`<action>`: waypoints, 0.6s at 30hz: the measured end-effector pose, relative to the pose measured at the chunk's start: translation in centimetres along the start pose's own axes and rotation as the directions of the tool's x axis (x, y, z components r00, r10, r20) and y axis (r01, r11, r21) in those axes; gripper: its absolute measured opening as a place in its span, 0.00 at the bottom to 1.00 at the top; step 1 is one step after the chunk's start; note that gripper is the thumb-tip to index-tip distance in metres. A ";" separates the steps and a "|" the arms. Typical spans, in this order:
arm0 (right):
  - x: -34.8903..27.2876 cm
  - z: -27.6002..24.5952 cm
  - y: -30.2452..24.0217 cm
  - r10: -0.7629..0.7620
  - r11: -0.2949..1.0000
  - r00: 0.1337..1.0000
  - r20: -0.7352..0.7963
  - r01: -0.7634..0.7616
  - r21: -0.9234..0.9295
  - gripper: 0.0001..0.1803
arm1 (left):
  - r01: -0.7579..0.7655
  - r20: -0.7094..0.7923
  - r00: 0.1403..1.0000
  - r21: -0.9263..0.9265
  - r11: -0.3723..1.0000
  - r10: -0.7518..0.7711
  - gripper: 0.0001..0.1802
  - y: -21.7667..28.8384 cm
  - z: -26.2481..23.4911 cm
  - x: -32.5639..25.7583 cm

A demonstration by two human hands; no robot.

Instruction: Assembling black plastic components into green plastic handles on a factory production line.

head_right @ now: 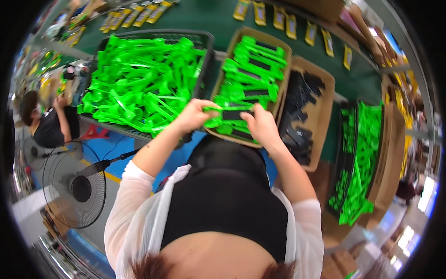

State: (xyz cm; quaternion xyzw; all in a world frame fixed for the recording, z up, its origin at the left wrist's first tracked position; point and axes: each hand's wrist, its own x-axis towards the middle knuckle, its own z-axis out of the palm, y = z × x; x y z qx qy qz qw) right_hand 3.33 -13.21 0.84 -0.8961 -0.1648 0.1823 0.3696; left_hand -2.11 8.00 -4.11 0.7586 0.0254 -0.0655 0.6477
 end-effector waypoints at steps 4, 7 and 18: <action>0.1 -0.5 -1.2 0.050 0.813 0.995 -0.085 -0.091 -0.576 0.32 | 0.279 0.106 0.956 -0.027 0.960 -0.275 0.08 0.7 -0.7 0.5; 0.3 -0.8 2.6 -0.068 0.879 0.995 -0.077 0.024 -0.476 0.33 | 0.308 0.170 0.946 -0.197 0.931 -0.277 0.08 0.8 -0.5 0.3; -1.8 1.0 2.3 0.256 0.953 0.965 -0.062 -0.242 0.181 0.22 | 0.156 0.101 0.966 0.508 0.847 -0.239 0.20 4.8 1.2 -0.3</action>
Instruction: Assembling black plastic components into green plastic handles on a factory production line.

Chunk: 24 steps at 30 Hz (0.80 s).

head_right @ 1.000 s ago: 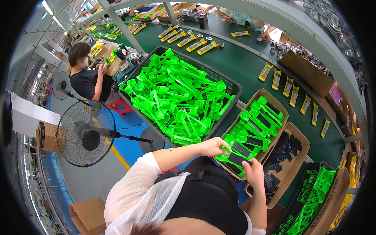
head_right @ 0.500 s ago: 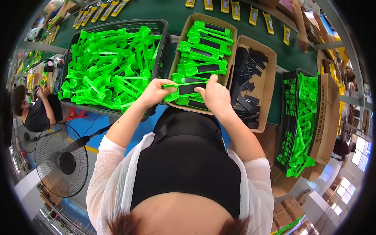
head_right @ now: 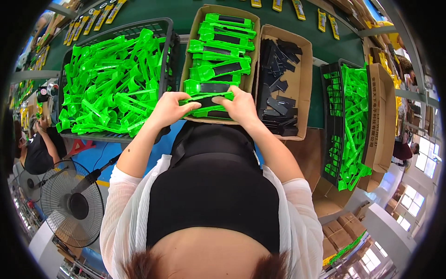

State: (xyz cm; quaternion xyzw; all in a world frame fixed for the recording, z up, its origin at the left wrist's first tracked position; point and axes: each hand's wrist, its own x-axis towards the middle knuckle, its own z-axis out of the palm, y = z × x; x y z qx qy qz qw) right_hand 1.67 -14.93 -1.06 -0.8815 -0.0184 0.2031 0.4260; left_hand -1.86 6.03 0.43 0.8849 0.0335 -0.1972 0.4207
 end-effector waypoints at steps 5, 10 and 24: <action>0.0 0.0 0.2 0.026 0.999 0.997 -0.068 -0.027 -0.027 0.21 | 0.022 -0.096 0.995 0.214 0.976 -0.001 0.20 1.1 0.6 1.5; -0.6 0.6 0.7 -0.084 0.991 0.983 -0.166 0.066 -0.115 0.20 | -0.158 0.058 0.986 0.609 0.777 0.156 0.19 2.0 1.3 2.8; -3.8 -3.2 0.4 -0.231 0.764 0.949 0.215 0.040 0.644 0.29 | -0.370 -0.179 0.874 0.358 0.857 0.452 0.19 6.0 2.4 2.0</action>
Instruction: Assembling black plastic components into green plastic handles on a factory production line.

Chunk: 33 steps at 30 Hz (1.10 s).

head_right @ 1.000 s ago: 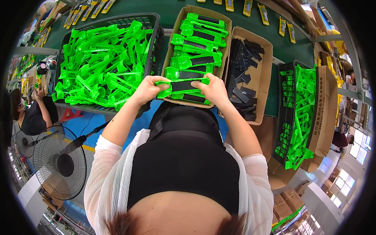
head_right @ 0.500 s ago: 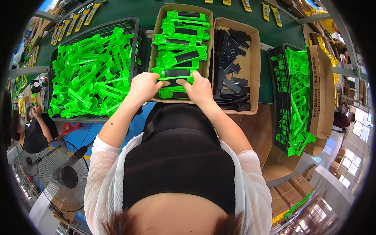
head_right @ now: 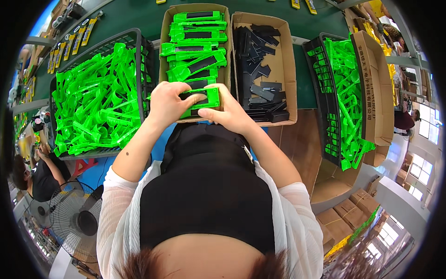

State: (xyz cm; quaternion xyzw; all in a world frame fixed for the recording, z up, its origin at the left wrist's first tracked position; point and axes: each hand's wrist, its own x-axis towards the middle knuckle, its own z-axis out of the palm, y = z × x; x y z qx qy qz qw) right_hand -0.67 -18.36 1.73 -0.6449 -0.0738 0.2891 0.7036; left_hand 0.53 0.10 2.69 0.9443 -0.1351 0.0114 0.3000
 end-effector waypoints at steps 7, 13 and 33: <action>0.6 -1.1 2.5 0.199 0.937 0.980 0.005 -0.192 0.292 0.24 | -0.166 0.013 0.986 0.158 0.973 0.166 0.22 -1.2 1.7 0.5; -0.2 -3.7 6.0 0.110 0.677 0.987 0.119 -0.162 0.718 0.25 | -0.176 0.045 0.984 0.178 0.968 0.170 0.21 -2.7 3.0 2.0; -1.2 -15.7 14.1 -0.375 0.404 0.747 -0.549 -0.402 -0.822 0.21 | -0.051 0.190 0.982 0.332 0.942 -0.013 0.40 -5.9 9.9 1.9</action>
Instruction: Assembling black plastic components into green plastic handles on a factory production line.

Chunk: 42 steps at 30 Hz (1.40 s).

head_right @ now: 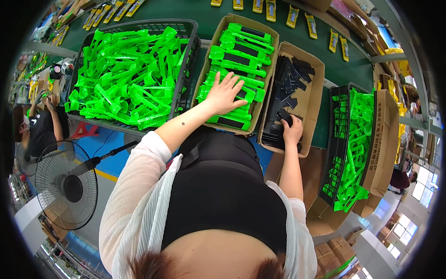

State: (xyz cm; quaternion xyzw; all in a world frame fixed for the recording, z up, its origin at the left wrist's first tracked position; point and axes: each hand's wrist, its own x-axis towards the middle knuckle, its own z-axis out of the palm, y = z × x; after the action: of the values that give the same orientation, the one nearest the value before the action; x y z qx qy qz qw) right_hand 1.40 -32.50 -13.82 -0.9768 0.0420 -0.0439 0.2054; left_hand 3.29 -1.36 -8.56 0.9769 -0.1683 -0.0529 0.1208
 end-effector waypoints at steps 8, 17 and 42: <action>0.8 0.5 2.3 0.003 0.997 1.000 0.027 -0.005 0.074 0.23 | 0.040 0.008 0.999 -0.217 0.975 -0.040 0.42 0.0 -1.0 1.6; 1.0 0.7 2.0 0.046 0.999 0.999 0.028 -0.046 0.003 0.26 | 0.139 -0.300 0.945 0.008 0.990 -0.130 0.05 -11.5 -10.5 -11.8; 0.6 -10.4 -19.4 -0.324 0.380 0.830 0.455 -0.327 0.866 0.08 | 0.002 0.138 0.988 -0.453 -0.892 -0.067 0.13 -3.2 -7.2 -9.4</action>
State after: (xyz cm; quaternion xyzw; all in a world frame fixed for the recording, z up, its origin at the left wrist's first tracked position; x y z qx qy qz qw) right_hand 2.17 -18.96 3.57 -0.6579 -0.0508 0.2278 0.7160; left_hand -3.43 6.32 -1.81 0.1233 0.0875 -0.1682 0.9741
